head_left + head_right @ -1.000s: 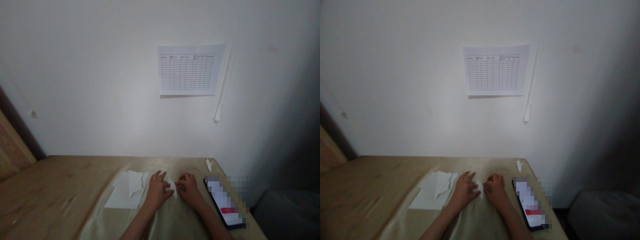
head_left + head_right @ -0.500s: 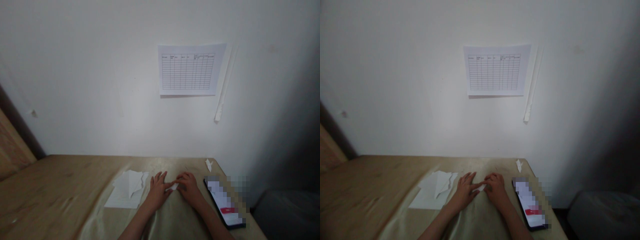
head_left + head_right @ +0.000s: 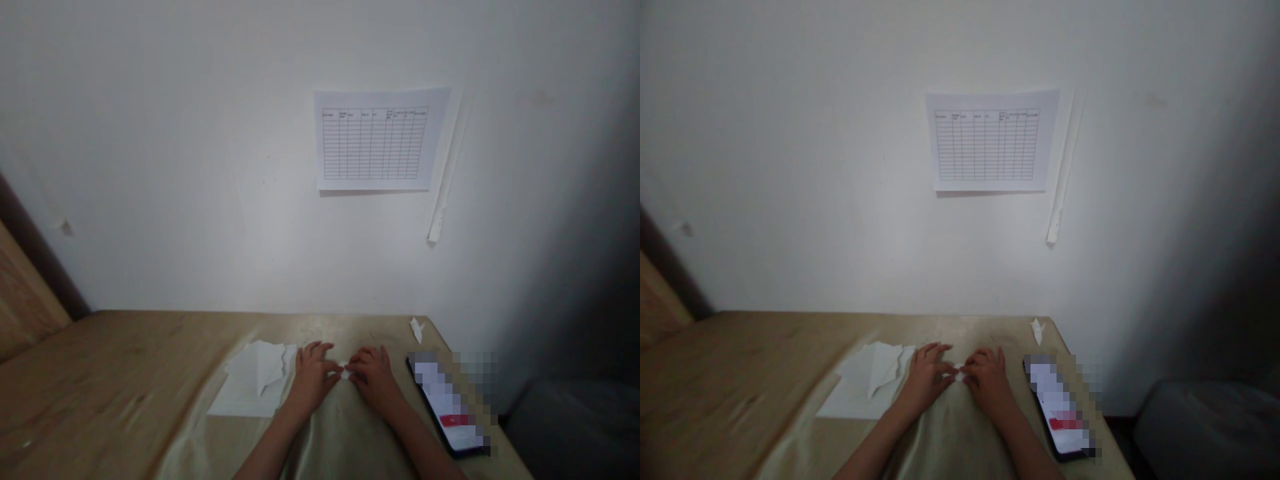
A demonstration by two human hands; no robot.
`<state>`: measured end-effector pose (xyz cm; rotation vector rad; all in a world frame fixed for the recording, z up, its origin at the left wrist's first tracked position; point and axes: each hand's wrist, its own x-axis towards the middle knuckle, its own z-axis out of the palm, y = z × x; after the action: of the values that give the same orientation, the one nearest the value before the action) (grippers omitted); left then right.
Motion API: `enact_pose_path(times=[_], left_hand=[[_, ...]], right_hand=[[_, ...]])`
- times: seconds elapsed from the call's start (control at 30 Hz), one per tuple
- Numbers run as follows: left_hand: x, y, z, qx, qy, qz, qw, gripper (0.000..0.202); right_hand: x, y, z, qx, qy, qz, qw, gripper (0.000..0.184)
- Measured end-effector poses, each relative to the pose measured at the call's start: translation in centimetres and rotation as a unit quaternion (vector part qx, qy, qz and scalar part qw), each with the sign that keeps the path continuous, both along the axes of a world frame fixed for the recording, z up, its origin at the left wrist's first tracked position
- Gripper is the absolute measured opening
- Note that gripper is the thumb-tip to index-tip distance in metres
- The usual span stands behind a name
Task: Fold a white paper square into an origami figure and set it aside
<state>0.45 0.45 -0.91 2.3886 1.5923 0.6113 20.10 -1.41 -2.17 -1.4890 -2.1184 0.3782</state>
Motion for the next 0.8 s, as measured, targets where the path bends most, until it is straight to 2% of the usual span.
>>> enact_pose_path(times=[0.2, 0.33, 0.6, 0.8], left_hand=[[0.1, 0.3, -0.3, 0.01, -0.015, -0.034, 0.999, 0.014], [0.1, 0.4, -0.3, -0.014, -0.041, -0.039, 0.998, 0.011], [0.5, 0.0, 0.7, -0.045, -0.055, -0.018, 0.997, 0.008], [0.6, 0.0, 0.5, -0.047, -0.055, 0.009, 0.997, 0.007]], right_hand=[[-0.3, -0.3, 0.3, 0.013, -0.034, 0.001, 0.999, 0.024], [-0.4, -0.4, 0.6, 0.022, -0.03, 0.006, 0.999, 0.023], [-0.4, 0.0, 0.2, 0.027, -0.003, -0.004, 1.0, 0.018], [-0.7, 0.3, -0.2, 0.022, 0.009, -0.037, 0.999, 0.013]])
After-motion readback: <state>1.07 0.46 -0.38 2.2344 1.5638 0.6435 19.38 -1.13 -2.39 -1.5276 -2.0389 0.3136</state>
